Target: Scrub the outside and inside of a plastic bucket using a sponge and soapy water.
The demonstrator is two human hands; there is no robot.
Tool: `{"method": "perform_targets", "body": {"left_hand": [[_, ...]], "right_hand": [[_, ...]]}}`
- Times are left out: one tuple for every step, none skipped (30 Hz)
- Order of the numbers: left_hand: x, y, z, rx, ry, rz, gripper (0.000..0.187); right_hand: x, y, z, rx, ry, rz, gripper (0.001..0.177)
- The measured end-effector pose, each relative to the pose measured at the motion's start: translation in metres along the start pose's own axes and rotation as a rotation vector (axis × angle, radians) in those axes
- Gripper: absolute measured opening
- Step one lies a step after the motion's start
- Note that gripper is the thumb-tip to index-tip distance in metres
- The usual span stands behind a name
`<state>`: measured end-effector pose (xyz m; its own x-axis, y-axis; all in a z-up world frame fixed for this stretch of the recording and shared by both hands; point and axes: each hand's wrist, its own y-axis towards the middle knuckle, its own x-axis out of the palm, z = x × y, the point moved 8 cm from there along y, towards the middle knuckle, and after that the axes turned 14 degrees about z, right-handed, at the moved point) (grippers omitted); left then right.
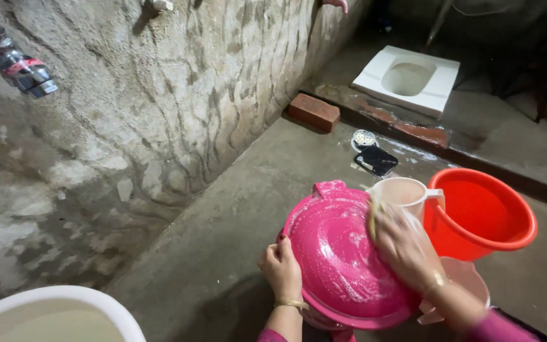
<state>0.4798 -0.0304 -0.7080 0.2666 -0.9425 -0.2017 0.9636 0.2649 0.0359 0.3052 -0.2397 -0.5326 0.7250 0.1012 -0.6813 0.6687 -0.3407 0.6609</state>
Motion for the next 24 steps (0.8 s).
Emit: {"method": "perform_targets", "body": {"left_hand": [[0.004,0.001,-0.005,-0.004,-0.004,0.005,0.049],[0.005,0.002,-0.007,0.039,-0.061,0.01,0.05],[0.006,0.002,-0.009,0.082,-0.117,0.015,0.053],[0.002,0.005,-0.001,0.084,-0.113,0.016,0.053],[0.001,0.006,0.002,0.02,-0.131,-0.004,0.056],[0.001,0.005,0.005,-0.045,-0.148,-0.03,0.059],[-0.009,0.005,0.02,-0.043,-0.145,-0.035,0.059],[-0.012,0.002,0.031,-0.145,-0.247,-0.09,0.059],[-0.015,-0.001,0.043,-0.246,-0.348,-0.146,0.06],[-0.01,-0.002,0.032,-0.246,-0.351,-0.145,0.06],[-0.007,0.0,0.023,-0.15,-0.135,-0.125,0.058],[-0.006,0.002,0.014,-0.052,0.083,-0.101,0.058],[-0.001,0.004,0.008,-0.05,0.082,-0.1,0.058],[0.0,0.004,0.004,0.009,0.063,-0.068,0.053],[0.0,0.004,0.0,0.07,0.046,-0.037,0.048],[0.002,0.003,-0.002,0.067,0.047,-0.039,0.048],[0.003,0.003,-0.003,0.066,0.026,-0.033,0.045],[0.003,0.002,-0.004,0.064,0.005,-0.022,0.043],[0.001,-0.002,0.0,0.059,0.006,-0.02,0.043],[0.0,-0.002,0.003,0.018,-0.011,-0.027,0.041],[0.0,-0.002,0.007,-0.024,-0.028,-0.034,0.039],[-0.002,-0.002,0.007,-0.02,-0.026,-0.033,0.039],[-0.002,-0.002,0.013,0.039,-0.055,-0.045,0.036],[-0.002,-0.003,0.018,0.098,-0.084,-0.06,0.034]], "right_hand": [[-0.008,-0.01,-0.018,-0.007,0.0,-0.003,0.048],[-0.019,-0.023,-0.044,-0.102,-0.01,0.032,0.046],[-0.031,-0.036,-0.069,-0.197,-0.019,0.067,0.044],[-0.019,-0.036,-0.087,-0.195,-0.016,0.068,0.044],[0.002,-0.04,-0.111,-0.284,-0.018,-0.065,0.044],[0.021,-0.047,-0.133,-0.367,-0.025,-0.201,0.043],[0.026,-0.028,-0.149,-0.361,-0.025,-0.2,0.043],[0.034,-0.007,-0.16,-0.328,-0.029,-0.241,0.042],[0.042,0.012,-0.172,-0.294,-0.033,-0.282,0.04],[0.048,0.027,-0.164,-0.296,-0.035,-0.28,0.04],[0.063,0.037,-0.143,-0.158,-0.137,-0.414,0.044],[0.077,0.045,-0.122,-0.014,-0.237,-0.543,0.048],[0.079,0.041,-0.091,-0.014,-0.236,-0.541,0.048],[0.077,0.037,-0.065,-0.067,-0.262,-0.471,0.044],[0.075,0.031,-0.038,-0.119,-0.288,-0.4,0.041],[0.062,0.018,-0.035,-0.117,-0.289,-0.403,0.041],[0.041,0.011,-0.03,-0.055,-0.242,-0.28,0.044],[0.019,0.002,-0.024,0.004,-0.193,-0.159,0.048],[0.012,-0.012,-0.037,0.002,-0.193,-0.164,0.048],[0.004,-0.024,-0.057,-0.069,-0.18,-0.131,0.051],[-0.004,-0.036,-0.076,-0.141,-0.167,-0.097,0.053],[0.0,-0.029,-0.091,-0.139,-0.163,-0.094,0.053],[0.011,-0.026,-0.105,-0.139,-0.124,-0.195,0.055],[0.021,-0.023,-0.119,-0.137,-0.086,-0.296,0.057]]}}
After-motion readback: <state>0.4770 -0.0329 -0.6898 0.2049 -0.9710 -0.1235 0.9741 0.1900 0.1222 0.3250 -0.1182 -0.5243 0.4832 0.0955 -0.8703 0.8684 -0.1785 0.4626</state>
